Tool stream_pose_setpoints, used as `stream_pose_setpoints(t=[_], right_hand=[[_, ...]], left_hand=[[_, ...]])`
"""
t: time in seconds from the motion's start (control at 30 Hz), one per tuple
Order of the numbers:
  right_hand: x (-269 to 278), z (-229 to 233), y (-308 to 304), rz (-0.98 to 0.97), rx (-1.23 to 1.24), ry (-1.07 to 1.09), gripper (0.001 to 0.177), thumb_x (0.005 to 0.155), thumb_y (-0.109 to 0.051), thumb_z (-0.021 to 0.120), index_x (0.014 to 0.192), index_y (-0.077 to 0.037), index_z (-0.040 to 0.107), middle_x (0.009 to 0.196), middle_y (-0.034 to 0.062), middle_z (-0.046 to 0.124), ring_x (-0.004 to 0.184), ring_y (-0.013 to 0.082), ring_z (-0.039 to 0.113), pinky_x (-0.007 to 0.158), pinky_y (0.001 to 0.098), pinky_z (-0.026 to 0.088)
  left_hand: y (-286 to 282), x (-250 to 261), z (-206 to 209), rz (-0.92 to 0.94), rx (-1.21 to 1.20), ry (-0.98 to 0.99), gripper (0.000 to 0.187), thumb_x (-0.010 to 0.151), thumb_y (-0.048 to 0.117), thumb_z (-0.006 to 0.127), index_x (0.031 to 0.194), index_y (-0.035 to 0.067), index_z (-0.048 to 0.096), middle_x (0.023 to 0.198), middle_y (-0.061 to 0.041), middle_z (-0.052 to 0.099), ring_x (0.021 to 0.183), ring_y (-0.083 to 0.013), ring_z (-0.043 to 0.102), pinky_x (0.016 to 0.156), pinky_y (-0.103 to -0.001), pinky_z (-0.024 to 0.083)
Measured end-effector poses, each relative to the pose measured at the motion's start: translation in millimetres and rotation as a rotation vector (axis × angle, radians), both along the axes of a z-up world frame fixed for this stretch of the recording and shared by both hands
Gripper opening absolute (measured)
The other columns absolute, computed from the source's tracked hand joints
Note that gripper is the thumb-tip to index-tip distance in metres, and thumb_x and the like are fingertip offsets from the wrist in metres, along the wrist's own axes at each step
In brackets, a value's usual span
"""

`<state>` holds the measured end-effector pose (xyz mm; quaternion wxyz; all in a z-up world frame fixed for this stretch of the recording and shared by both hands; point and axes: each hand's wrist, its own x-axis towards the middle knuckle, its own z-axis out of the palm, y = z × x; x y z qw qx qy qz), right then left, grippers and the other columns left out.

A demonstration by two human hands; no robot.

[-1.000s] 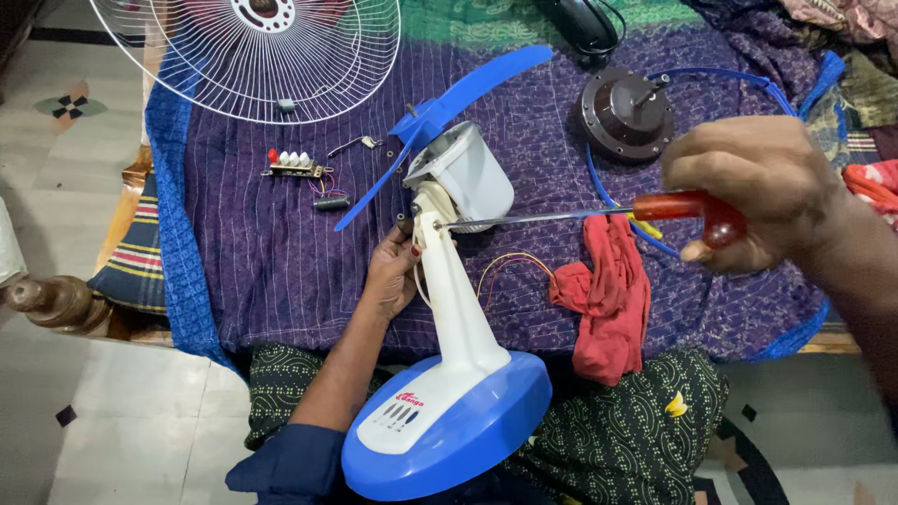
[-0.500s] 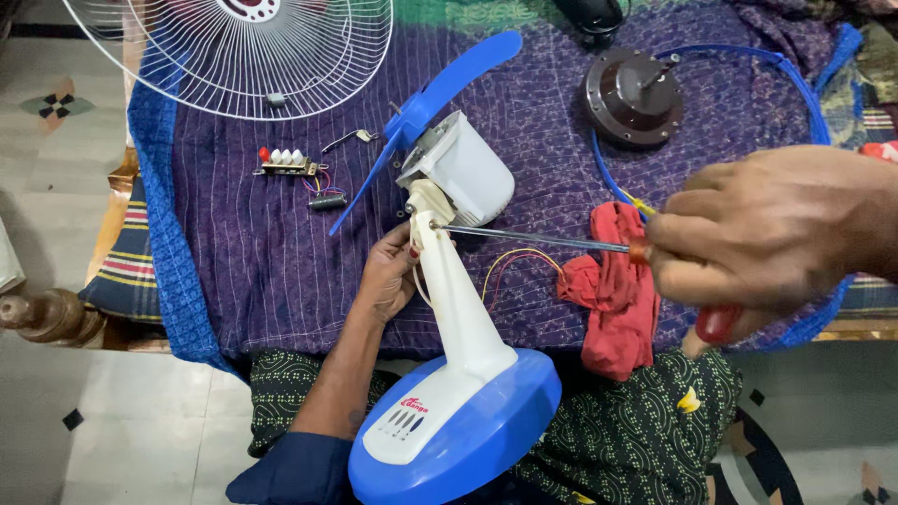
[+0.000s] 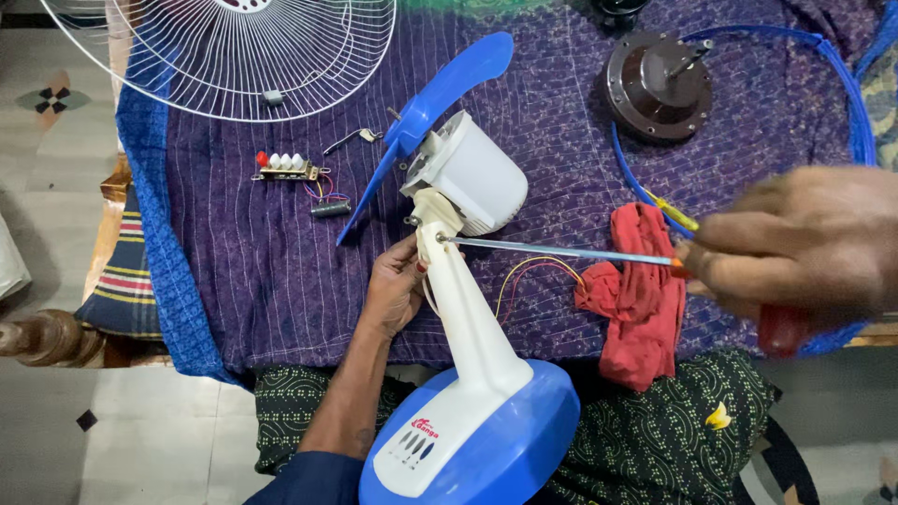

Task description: The person disassembles a blue and white electric fan by removing the front grill, unscrewing the blade nut, and detaching the blades. They then wipe the grill with a red cloth and set the components aside.

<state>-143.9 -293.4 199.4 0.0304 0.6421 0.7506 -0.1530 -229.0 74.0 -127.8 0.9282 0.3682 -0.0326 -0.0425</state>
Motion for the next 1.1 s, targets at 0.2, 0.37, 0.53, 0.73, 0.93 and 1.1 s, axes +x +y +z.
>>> stream_pose_setpoints(t=[0.2, 0.37, 0.53, 0.73, 0.93, 1.1], right_hand=[[-30, -20, -11, -0.248, 0.078, -0.021, 0.037, 0.089, -0.032, 0.075, 0.109, -0.002, 0.066, 0.091, 0.0135, 0.075, 0.075, 0.0242, 0.079, 0.060, 0.0374, 0.064], [-42, -16, 3, -0.458, 0.106, 0.110, 0.033, 0.090, -0.022, 0.071, 0.111, 0.002, 0.067, 0.092, 0.0151, 0.077, 0.068, 0.0142, 0.081, 0.054, 0.0281, 0.058], [-67, 3, 44, -0.963, 0.122, 0.015, 0.014, 0.090, -0.022, 0.071, 0.096, -0.011, 0.076, 0.068, 0.0090, 0.076, 0.057, 0.0144, 0.074, 0.051, 0.0295, 0.057], [-70, 26, 92, -1.401, -0.012, -0.241, 0.019, 0.097, -0.023, 0.062, 0.090, -0.010, 0.076, 0.063, 0.0067, 0.066, 0.052, 0.0139, 0.067, 0.049, 0.0284, 0.053], [-71, 35, 104, -1.561, 0.289, 0.038, 0.028, 0.106, -0.021, 0.060, 0.087, -0.001, 0.065, 0.058, 0.0088, 0.059, 0.043, 0.0154, 0.055, 0.037, 0.0319, 0.044], [-85, 36, 106, -1.645, 0.402, 0.223, 0.026, 0.106, -0.023, 0.055, 0.101, 0.001, 0.064, 0.075, 0.0149, 0.064, 0.061, 0.0190, 0.061, 0.051, 0.0328, 0.048]], left_hand=[[2, -2, 2, -0.010, 0.018, -0.030, 0.064, 0.092, 0.022, 0.077, 0.144, -0.007, 0.054, 0.126, -0.020, 0.070, 0.112, -0.0272, 0.072, 0.098, -0.040, 0.060], [3, -2, 3, -0.009, 0.038, -0.059, 0.070, 0.091, 0.025, 0.079, 0.146, -0.008, 0.051, 0.129, -0.018, 0.069, 0.114, -0.0267, 0.071, 0.100, -0.040, 0.060], [7, -3, -2, -0.012, 0.037, -0.081, 0.072, 0.091, 0.025, 0.079, 0.148, -0.006, 0.048, 0.133, -0.017, 0.068, 0.117, -0.0250, 0.070, 0.102, -0.037, 0.058], [8, -1, -10, -0.009, 0.061, -0.070, 0.070, 0.094, 0.019, 0.077, 0.151, -0.007, 0.047, 0.134, -0.015, 0.067, 0.117, -0.0211, 0.068, 0.101, -0.034, 0.057], [5, -1, -15, 0.014, 0.091, -0.032, 0.062, 0.095, 0.014, 0.072, 0.149, -0.005, 0.048, 0.129, -0.014, 0.069, 0.112, -0.0207, 0.069, 0.093, -0.034, 0.059], [4, -1, -11, -0.016, 0.072, -0.034, 0.061, 0.095, 0.013, 0.071, 0.149, -0.005, 0.049, 0.128, -0.015, 0.069, 0.111, -0.0216, 0.070, 0.096, -0.035, 0.059]])
